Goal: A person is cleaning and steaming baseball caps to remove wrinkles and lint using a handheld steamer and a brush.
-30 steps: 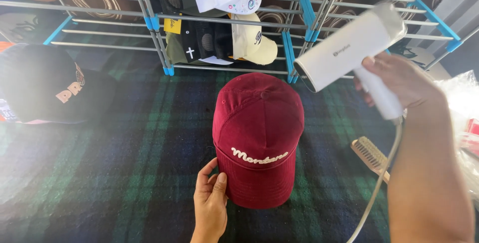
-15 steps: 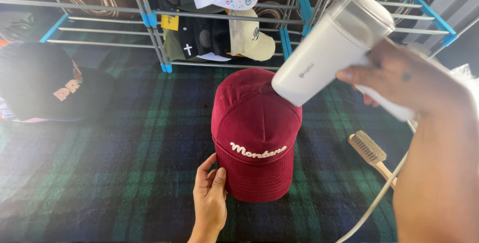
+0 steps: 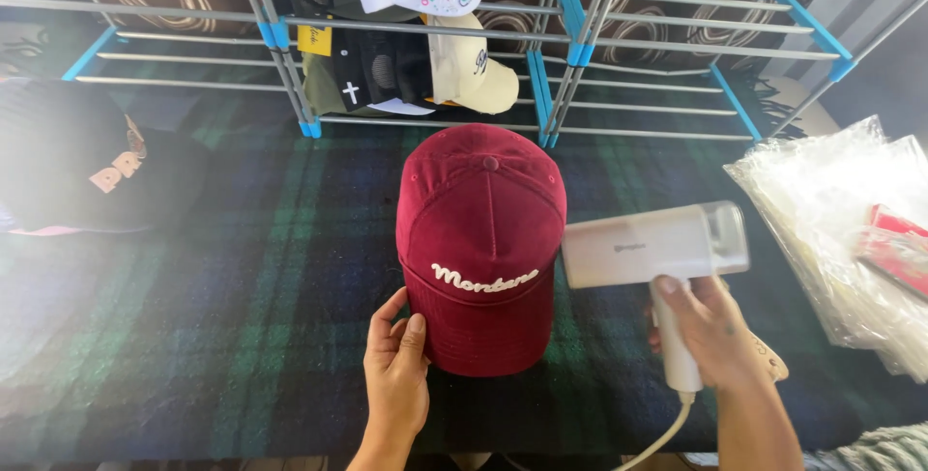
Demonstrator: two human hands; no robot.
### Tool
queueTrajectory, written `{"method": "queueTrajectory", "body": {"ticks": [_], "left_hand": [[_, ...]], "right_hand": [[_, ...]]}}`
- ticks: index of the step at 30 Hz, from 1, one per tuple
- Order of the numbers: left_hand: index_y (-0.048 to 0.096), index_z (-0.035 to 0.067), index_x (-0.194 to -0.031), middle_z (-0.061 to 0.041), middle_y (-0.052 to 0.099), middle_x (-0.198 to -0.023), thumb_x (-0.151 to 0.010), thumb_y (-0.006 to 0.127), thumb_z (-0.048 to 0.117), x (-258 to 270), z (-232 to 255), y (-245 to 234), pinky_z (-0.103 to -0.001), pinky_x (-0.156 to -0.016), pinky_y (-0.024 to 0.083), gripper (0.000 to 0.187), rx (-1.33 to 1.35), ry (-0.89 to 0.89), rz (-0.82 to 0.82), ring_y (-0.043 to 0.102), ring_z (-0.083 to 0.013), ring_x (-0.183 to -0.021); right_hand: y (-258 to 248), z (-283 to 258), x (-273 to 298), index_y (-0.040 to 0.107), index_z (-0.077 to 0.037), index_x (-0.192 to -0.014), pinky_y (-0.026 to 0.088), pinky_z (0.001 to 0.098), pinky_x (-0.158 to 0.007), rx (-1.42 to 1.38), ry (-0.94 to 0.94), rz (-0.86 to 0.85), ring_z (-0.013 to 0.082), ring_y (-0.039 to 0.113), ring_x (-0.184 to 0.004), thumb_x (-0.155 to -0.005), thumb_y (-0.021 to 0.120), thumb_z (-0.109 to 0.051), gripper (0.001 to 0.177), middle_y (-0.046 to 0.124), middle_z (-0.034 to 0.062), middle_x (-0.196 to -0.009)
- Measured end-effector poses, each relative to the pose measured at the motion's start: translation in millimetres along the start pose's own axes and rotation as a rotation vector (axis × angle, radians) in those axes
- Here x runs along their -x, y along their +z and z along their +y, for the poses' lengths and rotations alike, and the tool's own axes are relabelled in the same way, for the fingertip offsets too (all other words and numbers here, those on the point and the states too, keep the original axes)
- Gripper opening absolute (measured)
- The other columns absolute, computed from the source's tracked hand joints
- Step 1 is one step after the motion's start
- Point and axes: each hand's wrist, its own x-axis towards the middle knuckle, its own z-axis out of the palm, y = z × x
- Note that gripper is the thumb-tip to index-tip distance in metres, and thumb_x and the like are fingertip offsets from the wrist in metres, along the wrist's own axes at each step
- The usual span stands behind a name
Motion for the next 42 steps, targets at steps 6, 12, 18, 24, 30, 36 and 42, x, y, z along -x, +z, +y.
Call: {"method": "queueTrajectory", "body": {"ticks": [6,12,18,24,30,36,42], "left_hand": [[0.052,0.009,-0.146,-0.010,0.071,-0.093,-0.101,0.055,0.018,1,6,1,-0.030,-0.061,0.056,0.046,-0.064,-0.002,-0.013,0.064,-0.0173,-0.073],[0.053,0.009,-0.146,-0.008,0.070,-0.091,-0.101,0.056,0.018,-2,-1,-2,-0.029,-0.061,0.053,0.045,-0.028,0.016,-0.027,0.062,-0.0150,-0.072],[0.053,0.009,-0.145,-0.008,0.069,-0.087,-0.101,0.055,0.015,1,9,2,-0.030,-0.062,0.056,0.044,-0.044,0.004,-0.022,0.063,-0.0156,-0.071],[0.054,0.009,-0.144,-0.006,0.067,-0.083,-0.101,0.055,0.014,1,8,3,-0.028,-0.057,0.052,0.044,-0.049,0.004,-0.025,0.058,-0.0133,-0.065],[0.054,0.010,-0.146,-0.011,0.070,-0.095,-0.102,0.053,0.015,5,18,6,-0.033,-0.072,0.060,0.045,-0.074,-0.061,0.000,0.066,-0.0197,-0.082],[0.054,0.008,-0.145,-0.012,0.071,-0.099,-0.101,0.053,0.014,4,14,4,-0.034,-0.075,0.060,0.044,-0.017,-0.038,-0.015,0.067,-0.0202,-0.086],[0.054,0.008,-0.146,-0.012,0.071,-0.101,-0.101,0.053,0.014,2,13,3,-0.034,-0.079,0.061,0.045,-0.006,-0.042,-0.025,0.068,-0.0203,-0.089]], "right_hand": [[5,-72,-3,0.056,-0.001,-0.122,0.048,0.0363,-0.041,0.029,-0.420,-0.021,0.0226,0.056,-0.045,-0.091,0.053,-0.058,0.065,0.057,0.0119,-0.070],[19,-87,-10,0.048,-0.008,-0.144,0.047,0.0366,-0.040,-0.016,-0.371,-0.047,0.0239,0.054,-0.048,-0.084,0.057,-0.060,0.079,0.055,0.0134,-0.076],[26,-8,7,0.051,-0.004,-0.126,0.052,0.0459,-0.050,-0.106,0.032,0.017,0.0315,0.058,-0.059,-0.103,0.047,-0.046,0.048,0.063,0.0201,-0.085],[-1,15,3,0.050,-0.005,-0.133,0.050,0.0487,-0.047,-0.032,0.026,0.026,0.0359,0.058,-0.057,-0.092,0.059,-0.038,0.053,0.063,0.0252,-0.084],[-22,-80,18,0.065,0.009,-0.074,0.047,0.0489,-0.046,0.267,-0.219,0.163,0.0364,0.059,-0.048,-0.100,0.055,-0.037,0.054,0.061,0.0246,-0.056],[8,-177,24,0.070,0.005,-0.088,0.040,0.0453,-0.044,0.409,-0.288,0.095,0.0311,0.057,-0.055,-0.094,0.063,-0.026,0.033,0.063,0.0196,-0.071],[7,-157,-23,0.063,0.003,-0.102,0.050,0.0408,-0.048,0.314,-0.460,-0.175,0.0305,0.060,-0.054,-0.093,0.062,-0.034,0.037,0.062,0.0175,-0.077]]}}
